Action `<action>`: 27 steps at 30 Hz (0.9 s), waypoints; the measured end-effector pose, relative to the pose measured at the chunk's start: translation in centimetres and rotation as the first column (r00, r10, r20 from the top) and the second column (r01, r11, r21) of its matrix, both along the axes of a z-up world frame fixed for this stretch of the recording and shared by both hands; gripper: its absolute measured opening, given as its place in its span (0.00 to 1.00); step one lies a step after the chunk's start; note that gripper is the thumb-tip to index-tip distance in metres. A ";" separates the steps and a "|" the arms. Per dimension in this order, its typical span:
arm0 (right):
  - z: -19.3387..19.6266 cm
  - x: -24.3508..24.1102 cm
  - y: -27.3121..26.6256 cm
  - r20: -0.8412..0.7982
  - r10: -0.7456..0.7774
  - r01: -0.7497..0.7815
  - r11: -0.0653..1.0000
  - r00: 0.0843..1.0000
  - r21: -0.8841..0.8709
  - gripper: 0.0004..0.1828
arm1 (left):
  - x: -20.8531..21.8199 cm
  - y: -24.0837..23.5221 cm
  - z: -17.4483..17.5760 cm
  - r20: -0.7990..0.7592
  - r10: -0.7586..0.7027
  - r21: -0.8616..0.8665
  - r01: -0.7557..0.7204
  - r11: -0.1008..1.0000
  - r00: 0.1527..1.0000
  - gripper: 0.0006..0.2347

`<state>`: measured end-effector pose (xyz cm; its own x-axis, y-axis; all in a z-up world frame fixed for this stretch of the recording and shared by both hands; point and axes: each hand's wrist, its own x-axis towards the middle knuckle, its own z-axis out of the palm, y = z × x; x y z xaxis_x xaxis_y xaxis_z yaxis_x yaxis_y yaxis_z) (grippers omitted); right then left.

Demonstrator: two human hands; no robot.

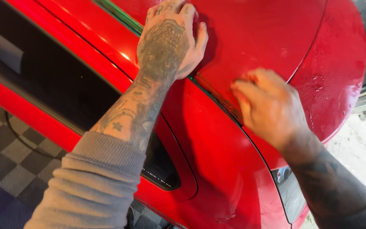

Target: Sanding the roof of a red car using a manual sanding block.

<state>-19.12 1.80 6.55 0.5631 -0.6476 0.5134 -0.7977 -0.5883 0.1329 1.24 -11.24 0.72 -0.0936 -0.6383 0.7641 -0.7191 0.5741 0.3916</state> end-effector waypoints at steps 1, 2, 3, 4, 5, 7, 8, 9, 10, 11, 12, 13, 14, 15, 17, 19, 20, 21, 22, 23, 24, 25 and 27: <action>0.2 -0.1 0.5 -0.018 -0.001 0.002 1.000 1.000 0.010 0.06 | -0.2 -0.3 0.1 -0.003 -0.013 -0.030 0.013 0.999 1.000 0.13; 0.1 0.0 0.2 -0.023 -0.001 0.001 1.000 1.000 0.005 0.06 | -0.1 -0.6 0.1 -0.007 -0.012 -0.035 0.012 0.999 1.000 0.13; 0.0 0.0 -0.2 -0.012 0.017 -0.017 1.000 1.000 -0.011 0.07 | 0.0 -0.7 0.0 -0.001 -0.026 -0.009 0.026 1.000 1.000 0.13; -0.4 -0.1 0.2 0.003 0.023 -0.023 1.000 1.000 -0.014 0.07 | -0.3 -0.4 -0.4 0.008 -0.051 0.031 0.051 0.998 0.999 0.14; -0.2 0.1 0.3 0.002 0.012 -0.012 1.000 1.000 -0.005 0.07 | -0.4 0.0 -0.7 0.007 -0.062 0.041 0.062 0.997 0.998 0.14; 0.9 1.1 -1.1 -0.018 0.051 -0.051 0.999 0.999 -0.007 0.07 | 0.1 -0.6 -0.2 -0.006 -0.003 -0.071 0.003 0.997 1.000 0.14; 0.7 1.0 -0.7 -0.014 0.050 -0.050 0.999 0.999 0.000 0.07 | 0.1 -0.3 -0.3 -0.003 -0.004 -0.063 0.004 0.998 1.000 0.14; 0.6 0.8 -0.2 -0.021 0.049 -0.049 0.999 0.999 0.018 0.06 | 0.1 -0.1 -0.4 0.023 -0.003 -0.043 0.004 0.999 1.000 0.14; 0.6 0.5 0.0 -0.030 0.045 -0.045 0.999 0.999 0.020 0.06 | -0.1 -0.3 -0.1 0.046 -0.005 -0.039 0.006 0.999 0.999 0.14; 0.6 0.5 -0.4 -0.028 0.041 -0.040 0.999 0.999 0.012 0.06 | -0.2 -0.5 0.2 0.049 -0.008 -0.047 0.011 0.999 0.999 0.14; 0.4 0.4 -0.7 -0.009 0.075 -0.075 0.997 0.997 -0.004 0.06 | -0.1 -0.5 0.2 0.052 -0.004 -0.031 0.005 1.000 0.999 0.14; 0.2 0.3 -1.0 0.009 0.110 -0.110 0.994 0.994 -0.021 0.05 | -0.2 -0.4 0.1 0.054 0.001 -0.015 0.000 1.000 0.999 0.15; 0.2 0.4 -0.9 0.016 0.105 -0.104 0.994 0.994 -0.010 0.05 | 0.0 0.2 0.2 0.060 -0.005 -0.003 0.005 1.000 0.998 0.15; 0.3 0.6 -0.9 -0.006 0.107 -0.108 0.994 0.994 -0.013 0.05 | 0.0 0.7 0.3 0.059 -0.016 0.051 0.013 0.999 0.998 0.14; 0.6 0.4 -1.1 -0.027 0.108 -0.109 0.994 0.994 -0.026 0.05 | 0.2 0.6 0.7 0.059 -0.027 0.093 0.021 0.995 0.998 0.13; 0.6 -0.3 -0.4 -0.039 0.139 -0.140 0.990 0.990 -0.017 0.05 | 0.0 0.2 0.5 0.064 -0.022 0.017 0.021 1.000 0.998 0.14; 0.7 -0.2 -1.0 -0.033 0.137 -0.138 0.990 0.990 -0.023 0.05 | 0.1 0.1 0.6 0.071 -0.024 0.013 0.023 1.000 0.997 0.14; 0.8 -0.1 -1.6 -0.075 0.145 -0.148 0.989 0.987 -0.029 0.08 | 0.1 0.1 0.7 0.070 -0.018 0.010 0.017 1.000 0.997 0.14; 0.8 -0.1 -1.8 -0.119 0.148 -0.152 0.988 0.982 -0.025 0.11 | -0.1 0.2 0.5 0.065 -0.018 0.016 0.017 1.000 0.998 0.13; 0.6 -0.4 -1.6 -0.115 0.142 -0.145 0.989 0.983 -0.020 0.11 | -0.1 0.4 0.3 0.068 -0.026 0.022 0.024 0.999 0.997 0.13; 0.6 -0.5 -1.6 -0.099 0.171 -0.173 0.985 0.980 -0.012 0.10 | 0.1 0.4 0.1 0.071 -0.024 -0.007 0.024 1.000 0.997 0.14; 0.5 -0.6 -1.7 -0.082 0.199 -0.200 0.980 0.976 -0.005 0.10 | 0.5 0.5 0.0 0.075 -0.022 -0.035 0.024 0.999 0.997 0.15; 0.6 -1.2 -1.1 -0.085 0.192 -0.192 0.981 0.978 0.003 0.10 | 0.1 0.4 0.3 0.073 -0.053 -0.007 0.054 0.999 0.996 0.15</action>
<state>-20.31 0.74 7.15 0.7183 -0.5205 0.4616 -0.6556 -0.7284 0.1988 1.38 -10.81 1.00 -0.1831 -0.6240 0.7597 -0.7136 0.6159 0.3339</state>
